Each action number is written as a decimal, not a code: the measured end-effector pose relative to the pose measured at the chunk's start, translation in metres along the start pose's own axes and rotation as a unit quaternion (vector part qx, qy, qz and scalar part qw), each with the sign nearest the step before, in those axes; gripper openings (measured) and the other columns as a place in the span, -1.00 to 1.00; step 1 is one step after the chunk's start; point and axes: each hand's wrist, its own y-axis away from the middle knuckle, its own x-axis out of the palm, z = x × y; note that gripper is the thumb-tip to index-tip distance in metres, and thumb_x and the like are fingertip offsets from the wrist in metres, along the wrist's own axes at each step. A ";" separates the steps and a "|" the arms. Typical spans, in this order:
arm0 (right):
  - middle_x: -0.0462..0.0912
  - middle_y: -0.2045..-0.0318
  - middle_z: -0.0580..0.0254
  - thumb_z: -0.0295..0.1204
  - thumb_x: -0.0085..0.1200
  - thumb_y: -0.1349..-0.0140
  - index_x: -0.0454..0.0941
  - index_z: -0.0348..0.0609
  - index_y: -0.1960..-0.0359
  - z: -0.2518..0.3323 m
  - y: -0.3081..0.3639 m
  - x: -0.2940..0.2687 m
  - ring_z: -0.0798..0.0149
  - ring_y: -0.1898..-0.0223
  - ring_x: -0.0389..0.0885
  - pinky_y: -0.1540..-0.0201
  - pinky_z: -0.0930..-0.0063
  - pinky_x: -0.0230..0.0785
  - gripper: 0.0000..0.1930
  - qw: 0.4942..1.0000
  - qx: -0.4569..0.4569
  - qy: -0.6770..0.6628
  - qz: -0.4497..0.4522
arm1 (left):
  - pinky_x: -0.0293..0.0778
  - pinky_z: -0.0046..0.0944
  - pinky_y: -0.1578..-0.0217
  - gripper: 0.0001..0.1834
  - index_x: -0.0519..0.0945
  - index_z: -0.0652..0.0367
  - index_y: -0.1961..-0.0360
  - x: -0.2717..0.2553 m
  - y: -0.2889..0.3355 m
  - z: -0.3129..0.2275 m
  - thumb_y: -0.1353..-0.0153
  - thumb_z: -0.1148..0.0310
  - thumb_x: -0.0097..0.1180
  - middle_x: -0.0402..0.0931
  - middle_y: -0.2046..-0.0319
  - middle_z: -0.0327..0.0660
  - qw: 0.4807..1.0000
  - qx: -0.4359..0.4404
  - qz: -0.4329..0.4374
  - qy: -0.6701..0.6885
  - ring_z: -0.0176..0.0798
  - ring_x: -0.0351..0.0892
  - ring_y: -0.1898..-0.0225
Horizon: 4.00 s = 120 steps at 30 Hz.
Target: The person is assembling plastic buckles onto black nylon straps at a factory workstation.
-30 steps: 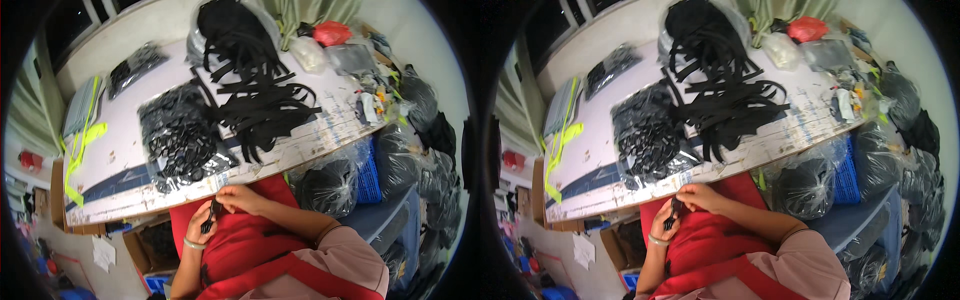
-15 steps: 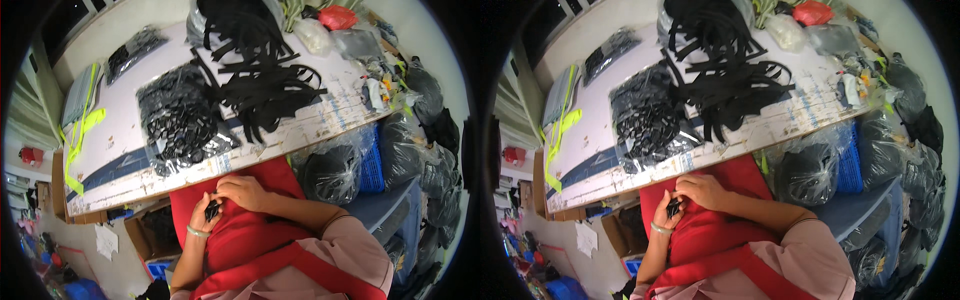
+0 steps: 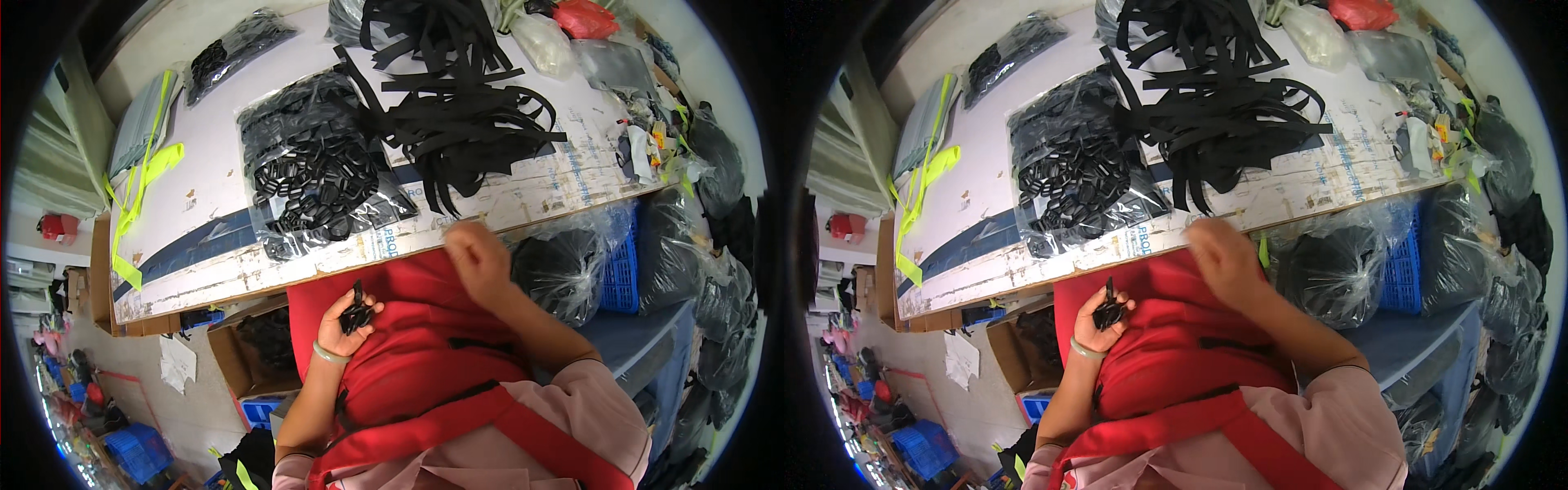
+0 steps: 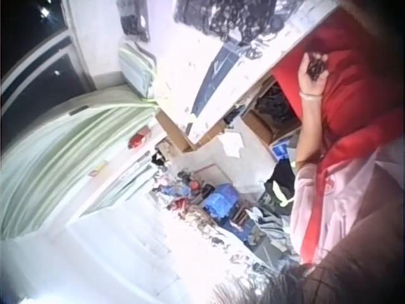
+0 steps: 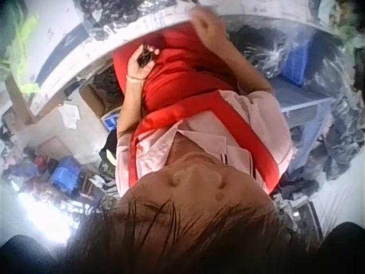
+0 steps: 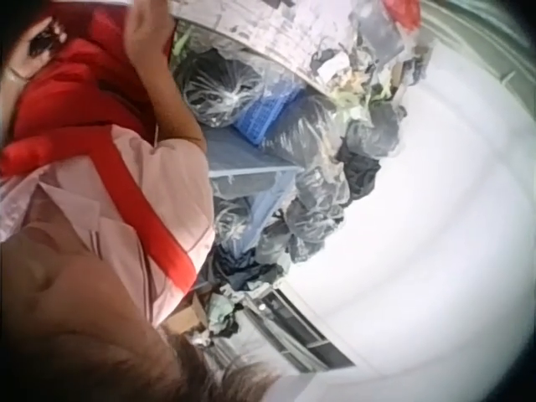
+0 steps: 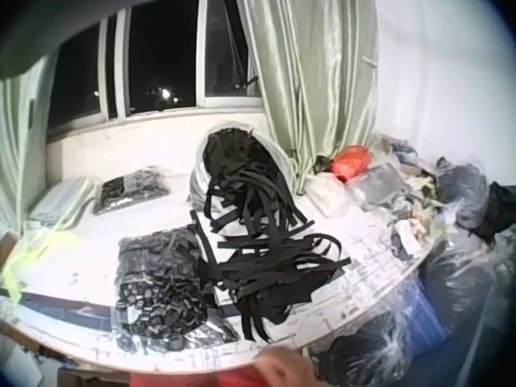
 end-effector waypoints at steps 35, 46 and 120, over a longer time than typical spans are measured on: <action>0.55 0.53 0.40 -0.37 0.05 -0.29 0.55 -0.20 0.34 0.054 0.014 0.039 0.60 0.47 0.45 0.43 0.66 0.33 -0.84 0.862 0.311 -0.293 0.271 | 0.24 -0.50 0.77 -0.88 0.63 0.28 0.34 0.069 0.020 -0.004 -0.21 0.46 0.10 0.48 0.65 -0.31 0.844 0.214 -0.133 -0.474 -0.51 0.36 0.74; 0.53 0.48 0.45 -0.34 0.06 -0.28 0.57 -0.21 0.34 0.045 0.013 0.044 0.61 0.45 0.41 0.41 0.68 0.27 -0.82 0.833 0.370 -0.303 0.278 | 0.15 -0.51 0.70 -0.87 0.64 0.28 0.23 0.070 0.016 0.002 -0.18 0.56 0.14 0.40 0.54 -0.39 0.812 0.304 -0.109 -0.485 -0.58 0.27 0.63; 0.53 0.61 0.32 -0.40 0.08 -0.23 0.48 -0.25 0.18 0.029 0.024 0.081 0.52 0.67 0.44 0.58 0.67 0.27 -0.80 0.764 0.323 -0.270 0.489 | 0.31 -0.45 0.76 -0.81 0.58 0.26 0.13 0.007 0.063 -0.018 -0.26 0.42 0.11 0.55 0.47 -0.16 0.968 0.174 -0.068 -0.166 -0.40 0.46 0.65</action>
